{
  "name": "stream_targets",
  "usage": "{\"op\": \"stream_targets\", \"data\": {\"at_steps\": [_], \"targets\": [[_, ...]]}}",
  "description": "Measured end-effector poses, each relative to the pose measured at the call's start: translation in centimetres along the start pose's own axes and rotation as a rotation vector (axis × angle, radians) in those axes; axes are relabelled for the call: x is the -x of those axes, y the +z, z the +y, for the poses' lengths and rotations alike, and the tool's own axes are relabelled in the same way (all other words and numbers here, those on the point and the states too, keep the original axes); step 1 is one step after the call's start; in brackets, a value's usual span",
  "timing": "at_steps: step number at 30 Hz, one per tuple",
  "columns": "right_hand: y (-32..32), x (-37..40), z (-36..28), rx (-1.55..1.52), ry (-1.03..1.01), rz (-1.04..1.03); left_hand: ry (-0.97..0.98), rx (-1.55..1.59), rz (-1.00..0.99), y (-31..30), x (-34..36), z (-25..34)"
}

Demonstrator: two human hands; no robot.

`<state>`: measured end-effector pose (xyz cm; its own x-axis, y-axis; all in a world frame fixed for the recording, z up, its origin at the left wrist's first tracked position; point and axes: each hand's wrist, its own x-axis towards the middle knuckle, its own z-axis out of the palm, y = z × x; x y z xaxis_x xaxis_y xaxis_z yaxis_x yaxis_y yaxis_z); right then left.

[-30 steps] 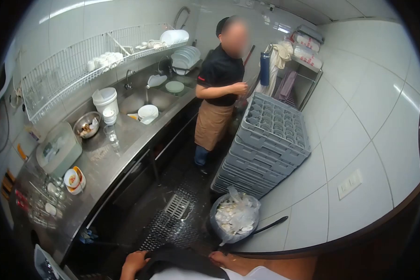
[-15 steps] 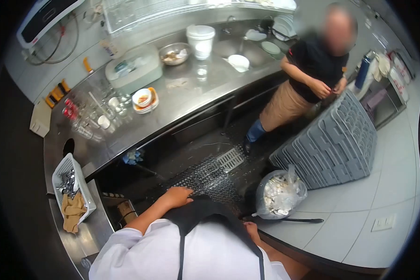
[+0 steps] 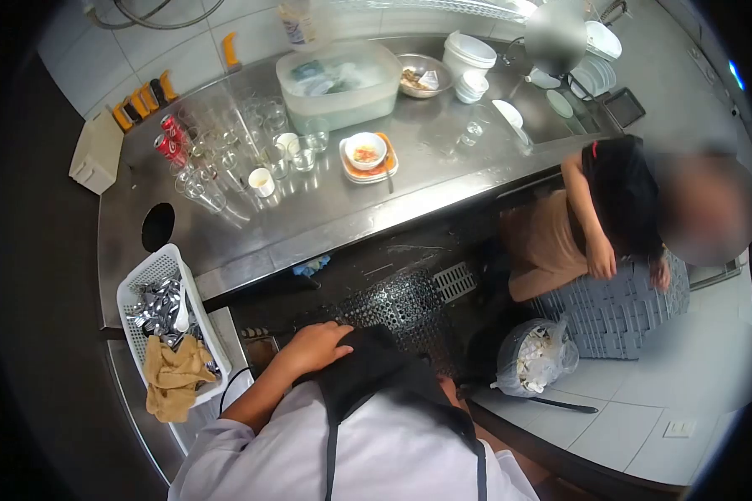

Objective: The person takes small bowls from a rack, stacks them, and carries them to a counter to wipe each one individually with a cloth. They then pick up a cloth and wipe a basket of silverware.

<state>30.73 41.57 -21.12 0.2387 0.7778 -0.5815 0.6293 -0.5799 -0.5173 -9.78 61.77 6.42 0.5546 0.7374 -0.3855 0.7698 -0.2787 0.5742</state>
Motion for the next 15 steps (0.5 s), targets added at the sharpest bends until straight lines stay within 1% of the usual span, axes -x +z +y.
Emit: {"op": "stream_targets", "data": {"at_steps": [2,4,6,9,11,13,15], "targets": [[2.0,-3.8,-3.1,0.157,0.053,0.013,-0.007,0.029,0.03,-1.9,1.3,-1.3],[2.2,-5.2,-7.8,0.095,-0.01,0.03,-0.011,0.066,0.037,-3.4,2.3,-1.9],[1.8,-5.7,-12.7,0.104,-0.063,0.005,0.044,0.128,0.038,-3.6,2.9,-3.3],[0.8,-5.2,-16.7,0.173,-0.083,-0.069,0.1,0.195,0.016,-2.9,2.9,-4.7],[0.5,-5.8,-18.2,0.218,-0.092,-0.116,0.098,0.219,0.017,-2.8,2.7,-5.3],[0.6,-7.0,-16.7,0.231,-0.094,-0.134,0.087,0.227,0.022,-3.2,2.2,-5.1],[1.3,-8.8,-13.8,0.262,-0.072,-0.109,0.102,0.213,0.085,-3.3,1.5,-4.4]]}}
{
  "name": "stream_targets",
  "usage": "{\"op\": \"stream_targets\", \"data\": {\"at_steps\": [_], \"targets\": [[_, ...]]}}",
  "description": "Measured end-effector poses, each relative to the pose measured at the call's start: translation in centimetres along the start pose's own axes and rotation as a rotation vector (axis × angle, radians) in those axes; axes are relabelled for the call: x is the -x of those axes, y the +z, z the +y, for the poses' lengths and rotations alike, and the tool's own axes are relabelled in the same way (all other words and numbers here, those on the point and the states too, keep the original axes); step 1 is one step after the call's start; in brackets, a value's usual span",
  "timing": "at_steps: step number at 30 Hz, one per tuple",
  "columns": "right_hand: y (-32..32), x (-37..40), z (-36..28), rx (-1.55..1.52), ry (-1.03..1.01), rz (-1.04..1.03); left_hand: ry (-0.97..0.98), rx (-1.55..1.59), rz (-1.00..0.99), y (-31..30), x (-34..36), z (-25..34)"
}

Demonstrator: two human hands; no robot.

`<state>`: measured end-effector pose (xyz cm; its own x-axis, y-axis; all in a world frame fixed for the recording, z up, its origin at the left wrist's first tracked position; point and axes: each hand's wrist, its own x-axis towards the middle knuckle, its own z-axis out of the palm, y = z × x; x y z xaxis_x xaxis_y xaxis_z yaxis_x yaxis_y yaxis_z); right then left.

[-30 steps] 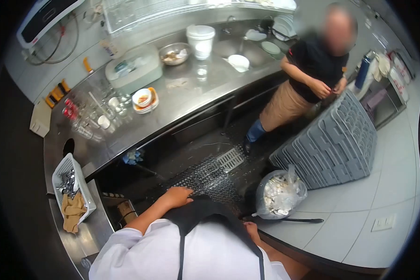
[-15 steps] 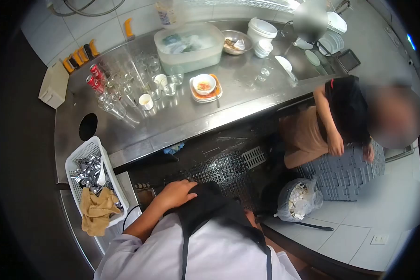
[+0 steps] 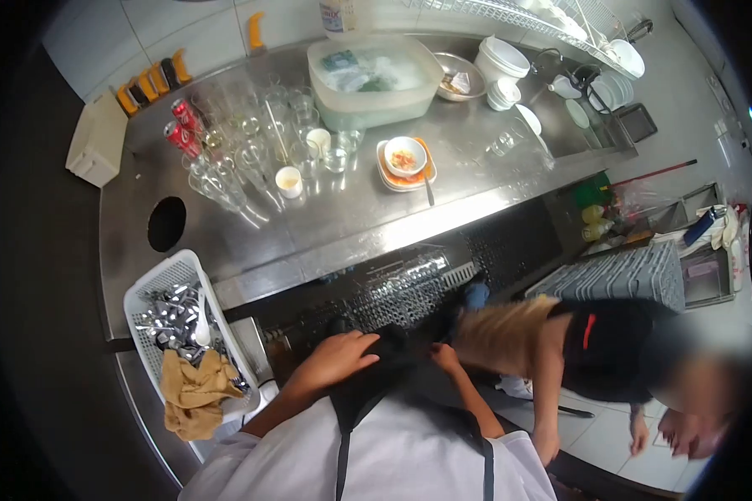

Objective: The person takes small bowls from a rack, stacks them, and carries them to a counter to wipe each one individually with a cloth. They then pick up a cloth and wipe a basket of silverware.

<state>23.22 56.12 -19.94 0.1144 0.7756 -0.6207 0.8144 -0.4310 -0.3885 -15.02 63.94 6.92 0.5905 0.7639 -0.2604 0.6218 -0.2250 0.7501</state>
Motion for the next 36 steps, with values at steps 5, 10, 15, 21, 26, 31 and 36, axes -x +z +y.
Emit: {"op": "stream_targets", "data": {"at_steps": [5,10,15,21,26,31,36], "targets": [[1.0,-3.9,1.6,0.157,0.076,0.0,0.123,-0.028,-0.004,-1.5,-2.9,1.9],[-3.9,-4.0,-3.6,0.186,0.147,0.045,0.284,-0.167,-0.092,-1.9,-8.9,5.4],[-8.6,-6.4,-0.2,0.073,0.164,0.04,0.48,-0.18,-0.095,-1.5,-17.5,10.0],[-8.5,-9.5,14.3,-0.242,0.296,0.051,0.452,-0.179,-0.211,2.6,-31.2,14.2],[-12.9,-7.8,25.5,-0.476,0.466,0.066,0.378,-0.242,-0.317,4.5,-42.1,20.8],[-22.2,-11.5,31.4,-0.781,0.614,-0.026,0.421,-0.185,-0.261,4.5,-52.7,28.2],[-38.4,-22.5,32.5,-0.62,0.217,0.269,0.406,-0.056,-0.055,4.3,-65.4,35.2]]}}
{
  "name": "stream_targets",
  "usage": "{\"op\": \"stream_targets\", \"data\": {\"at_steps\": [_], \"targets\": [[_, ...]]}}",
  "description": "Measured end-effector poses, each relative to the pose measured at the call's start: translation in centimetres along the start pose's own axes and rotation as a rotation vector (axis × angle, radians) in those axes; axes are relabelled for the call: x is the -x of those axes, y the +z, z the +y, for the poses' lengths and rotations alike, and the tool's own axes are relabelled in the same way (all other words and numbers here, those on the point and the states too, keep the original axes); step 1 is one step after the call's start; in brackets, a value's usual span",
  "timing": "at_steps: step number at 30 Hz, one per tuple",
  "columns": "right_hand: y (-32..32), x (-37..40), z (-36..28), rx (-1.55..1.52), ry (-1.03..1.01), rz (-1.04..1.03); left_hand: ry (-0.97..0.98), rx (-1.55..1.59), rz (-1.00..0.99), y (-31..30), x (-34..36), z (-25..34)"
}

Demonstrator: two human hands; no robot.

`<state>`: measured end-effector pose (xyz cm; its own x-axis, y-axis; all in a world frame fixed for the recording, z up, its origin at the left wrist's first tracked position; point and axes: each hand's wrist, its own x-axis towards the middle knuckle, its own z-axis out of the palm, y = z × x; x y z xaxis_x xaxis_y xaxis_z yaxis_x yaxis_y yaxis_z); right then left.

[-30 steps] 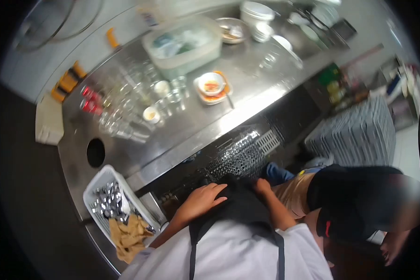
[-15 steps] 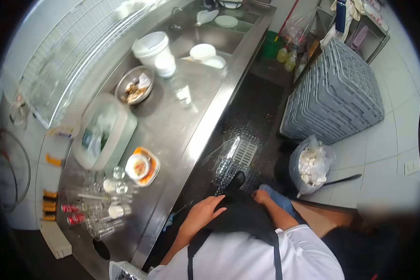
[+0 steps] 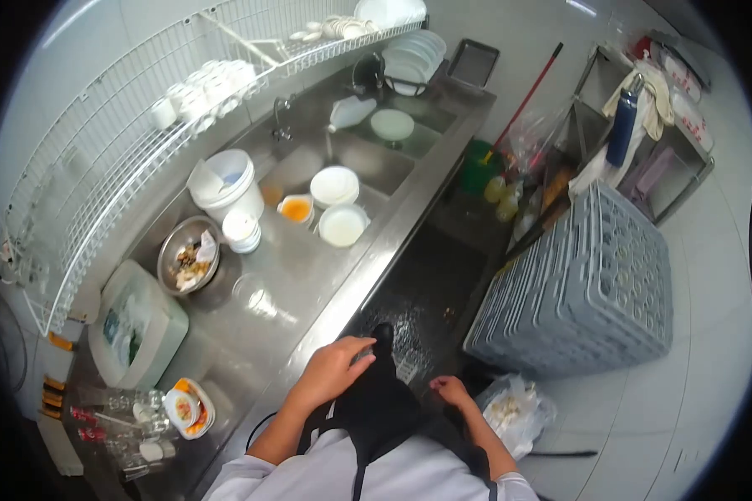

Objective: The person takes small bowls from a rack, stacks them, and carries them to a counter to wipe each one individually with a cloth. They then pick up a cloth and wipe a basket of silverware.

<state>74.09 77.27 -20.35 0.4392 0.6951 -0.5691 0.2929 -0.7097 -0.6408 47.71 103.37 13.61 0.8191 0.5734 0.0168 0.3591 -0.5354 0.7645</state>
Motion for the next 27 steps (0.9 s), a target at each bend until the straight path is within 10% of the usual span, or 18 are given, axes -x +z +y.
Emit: {"op": "stream_targets", "data": {"at_steps": [8,14,22,27], "targets": [[-24.1,-16.6,-36.9,0.18,-0.645,0.108,0.009,0.215,0.609,-4.7,-25.6,-2.0],[-34.5,-23.2,-49.5,0.455,-0.86,0.06,0.111,0.102,0.936,-13.4,-40.1,1.2],[-43.1,-33.9,-65.0,-0.005,-1.147,0.207,0.204,-0.144,1.085,-23.4,-54.3,4.9],[-48.3,-41.2,-79.3,0.073,-1.518,0.808,0.131,-0.295,1.164,-26.0,-63.6,3.5]]}}
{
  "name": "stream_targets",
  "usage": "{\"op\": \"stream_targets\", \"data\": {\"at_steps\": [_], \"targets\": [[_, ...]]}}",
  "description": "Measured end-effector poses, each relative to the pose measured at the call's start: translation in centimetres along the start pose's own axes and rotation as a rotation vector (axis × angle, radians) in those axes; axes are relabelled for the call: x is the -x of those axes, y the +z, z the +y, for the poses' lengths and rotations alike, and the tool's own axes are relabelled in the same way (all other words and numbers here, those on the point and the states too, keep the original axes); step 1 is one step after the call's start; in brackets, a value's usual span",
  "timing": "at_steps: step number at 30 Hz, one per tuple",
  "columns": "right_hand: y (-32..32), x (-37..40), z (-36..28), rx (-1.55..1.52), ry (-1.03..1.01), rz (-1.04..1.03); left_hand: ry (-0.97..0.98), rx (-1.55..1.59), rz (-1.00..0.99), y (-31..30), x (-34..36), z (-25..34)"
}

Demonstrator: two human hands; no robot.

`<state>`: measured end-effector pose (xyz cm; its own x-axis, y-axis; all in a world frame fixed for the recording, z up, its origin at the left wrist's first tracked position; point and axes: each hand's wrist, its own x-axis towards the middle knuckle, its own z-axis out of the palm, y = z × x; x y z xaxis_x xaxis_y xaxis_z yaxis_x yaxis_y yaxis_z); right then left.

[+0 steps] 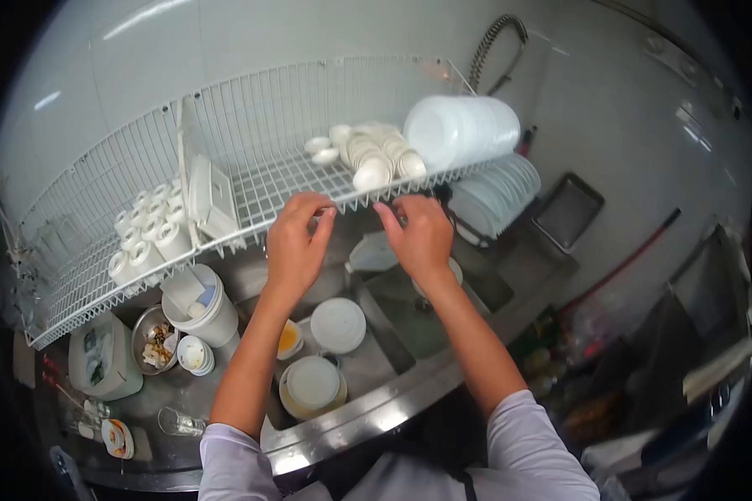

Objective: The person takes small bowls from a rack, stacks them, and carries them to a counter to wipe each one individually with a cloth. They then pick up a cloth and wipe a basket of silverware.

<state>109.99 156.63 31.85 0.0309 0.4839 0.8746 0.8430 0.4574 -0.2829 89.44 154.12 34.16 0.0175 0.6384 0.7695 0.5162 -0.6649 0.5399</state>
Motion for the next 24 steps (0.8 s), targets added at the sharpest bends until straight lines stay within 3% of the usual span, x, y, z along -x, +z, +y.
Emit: {"op": "stream_targets", "data": {"at_steps": [6,9,13,16,22,24], "targets": [[6.4,-7.8,5.7,0.199,0.016,-0.377,-0.091,-0.32,-0.094,11.5,-12.6,-5.6],[7.5,-8.2,7.2,0.054,0.089,-0.471,-0.222,-0.658,-0.345,15.6,-18.1,-8.8],[8.2,-9.1,8.5,-0.051,0.17,-0.546,-0.47,-0.819,-0.701,18.8,-21.8,-8.8],[9.7,-9.8,9.5,-0.112,0.097,-0.572,-0.421,-0.574,-0.732,19.0,-22.2,-15.8],[10.9,-9.0,10.5,-0.234,0.11,-0.504,-0.431,-0.233,-0.517,17.8,-19.6,-14.6],[11.2,-8.4,10.7,-0.277,0.091,-0.458,-0.528,-0.213,-0.42,17.5,-19.0,-14.6]]}}
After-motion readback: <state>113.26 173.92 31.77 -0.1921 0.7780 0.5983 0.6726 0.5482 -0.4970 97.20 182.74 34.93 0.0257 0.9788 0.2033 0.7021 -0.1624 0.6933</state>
